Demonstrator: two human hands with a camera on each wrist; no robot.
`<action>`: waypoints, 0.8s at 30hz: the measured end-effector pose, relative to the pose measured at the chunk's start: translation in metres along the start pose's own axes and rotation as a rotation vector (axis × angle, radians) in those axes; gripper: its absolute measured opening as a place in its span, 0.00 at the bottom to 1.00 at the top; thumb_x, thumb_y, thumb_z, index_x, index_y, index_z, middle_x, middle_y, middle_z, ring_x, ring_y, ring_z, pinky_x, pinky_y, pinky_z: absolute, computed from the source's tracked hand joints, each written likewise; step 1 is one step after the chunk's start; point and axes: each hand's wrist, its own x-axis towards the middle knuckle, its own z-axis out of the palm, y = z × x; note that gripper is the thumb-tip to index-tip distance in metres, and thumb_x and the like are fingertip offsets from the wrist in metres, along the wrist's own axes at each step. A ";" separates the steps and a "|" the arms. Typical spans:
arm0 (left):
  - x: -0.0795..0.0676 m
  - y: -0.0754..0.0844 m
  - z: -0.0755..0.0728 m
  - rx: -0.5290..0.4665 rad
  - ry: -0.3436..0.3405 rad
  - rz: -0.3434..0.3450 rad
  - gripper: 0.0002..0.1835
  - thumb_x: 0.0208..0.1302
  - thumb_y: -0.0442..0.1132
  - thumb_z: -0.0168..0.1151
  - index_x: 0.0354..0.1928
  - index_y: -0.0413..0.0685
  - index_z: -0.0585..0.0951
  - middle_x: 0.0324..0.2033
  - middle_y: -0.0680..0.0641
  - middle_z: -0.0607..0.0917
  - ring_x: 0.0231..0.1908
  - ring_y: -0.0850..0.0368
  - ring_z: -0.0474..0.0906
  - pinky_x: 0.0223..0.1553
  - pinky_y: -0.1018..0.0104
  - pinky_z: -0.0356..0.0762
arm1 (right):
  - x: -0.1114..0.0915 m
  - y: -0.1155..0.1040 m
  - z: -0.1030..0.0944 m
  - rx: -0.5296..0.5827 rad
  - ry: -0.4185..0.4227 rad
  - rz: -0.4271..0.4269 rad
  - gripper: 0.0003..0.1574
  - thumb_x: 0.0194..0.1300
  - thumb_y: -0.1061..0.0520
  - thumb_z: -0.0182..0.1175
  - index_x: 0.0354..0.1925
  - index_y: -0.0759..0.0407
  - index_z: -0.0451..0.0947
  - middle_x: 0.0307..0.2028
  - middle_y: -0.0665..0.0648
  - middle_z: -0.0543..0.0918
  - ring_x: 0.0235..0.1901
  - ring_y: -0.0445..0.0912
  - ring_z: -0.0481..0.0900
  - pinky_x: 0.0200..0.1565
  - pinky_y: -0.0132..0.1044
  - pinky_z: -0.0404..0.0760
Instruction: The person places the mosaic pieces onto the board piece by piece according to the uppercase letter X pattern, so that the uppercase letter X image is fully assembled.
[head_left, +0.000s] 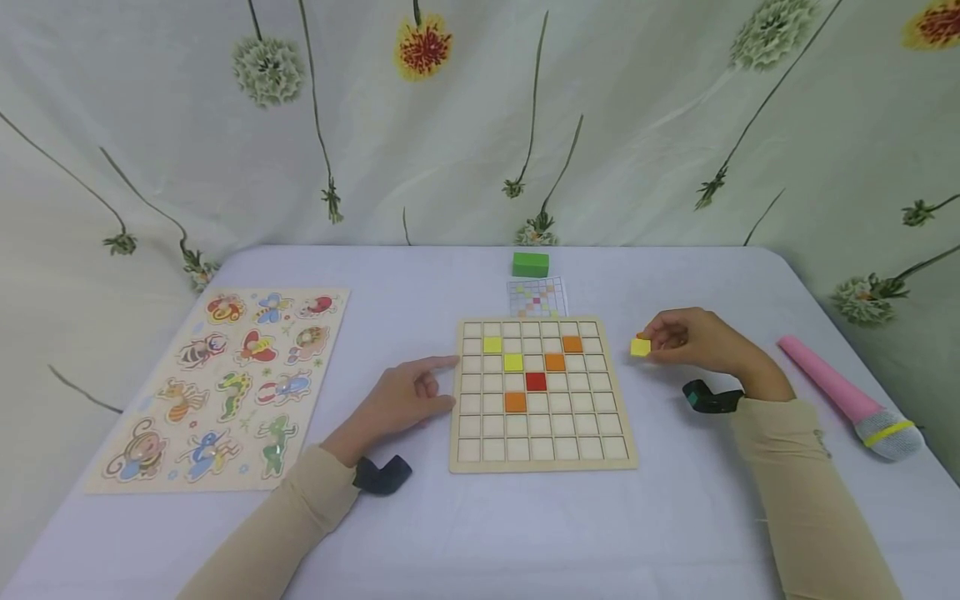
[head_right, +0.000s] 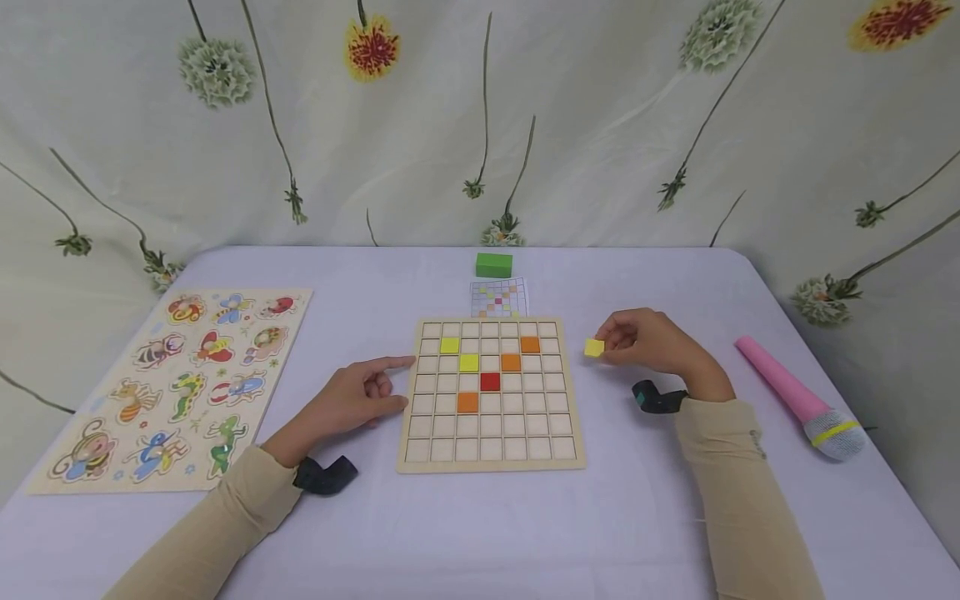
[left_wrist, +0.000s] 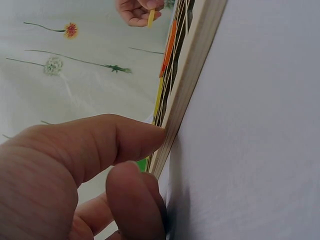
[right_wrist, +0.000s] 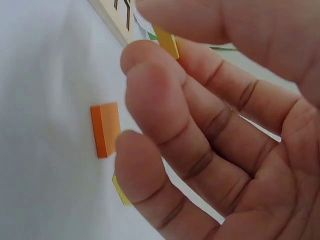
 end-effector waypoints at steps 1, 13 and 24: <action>0.000 0.000 0.000 -0.001 0.000 0.000 0.34 0.66 0.36 0.74 0.74 0.43 0.78 0.28 0.49 0.80 0.22 0.57 0.75 0.32 0.64 0.73 | 0.001 -0.001 0.001 0.002 -0.005 -0.009 0.15 0.63 0.68 0.75 0.47 0.72 0.84 0.37 0.54 0.87 0.36 0.42 0.81 0.41 0.29 0.81; 0.001 -0.002 0.000 -0.006 -0.001 0.000 0.34 0.66 0.36 0.73 0.75 0.43 0.78 0.28 0.49 0.80 0.22 0.57 0.75 0.32 0.64 0.72 | 0.007 -0.017 0.015 -0.002 -0.050 -0.080 0.12 0.63 0.67 0.74 0.45 0.67 0.85 0.33 0.50 0.84 0.34 0.43 0.79 0.38 0.34 0.79; 0.001 -0.001 0.000 -0.005 -0.002 0.002 0.34 0.66 0.36 0.73 0.75 0.43 0.78 0.28 0.50 0.80 0.23 0.57 0.74 0.33 0.64 0.72 | 0.014 -0.027 0.030 0.022 -0.118 -0.098 0.10 0.63 0.66 0.74 0.43 0.61 0.86 0.34 0.49 0.84 0.35 0.46 0.79 0.39 0.35 0.79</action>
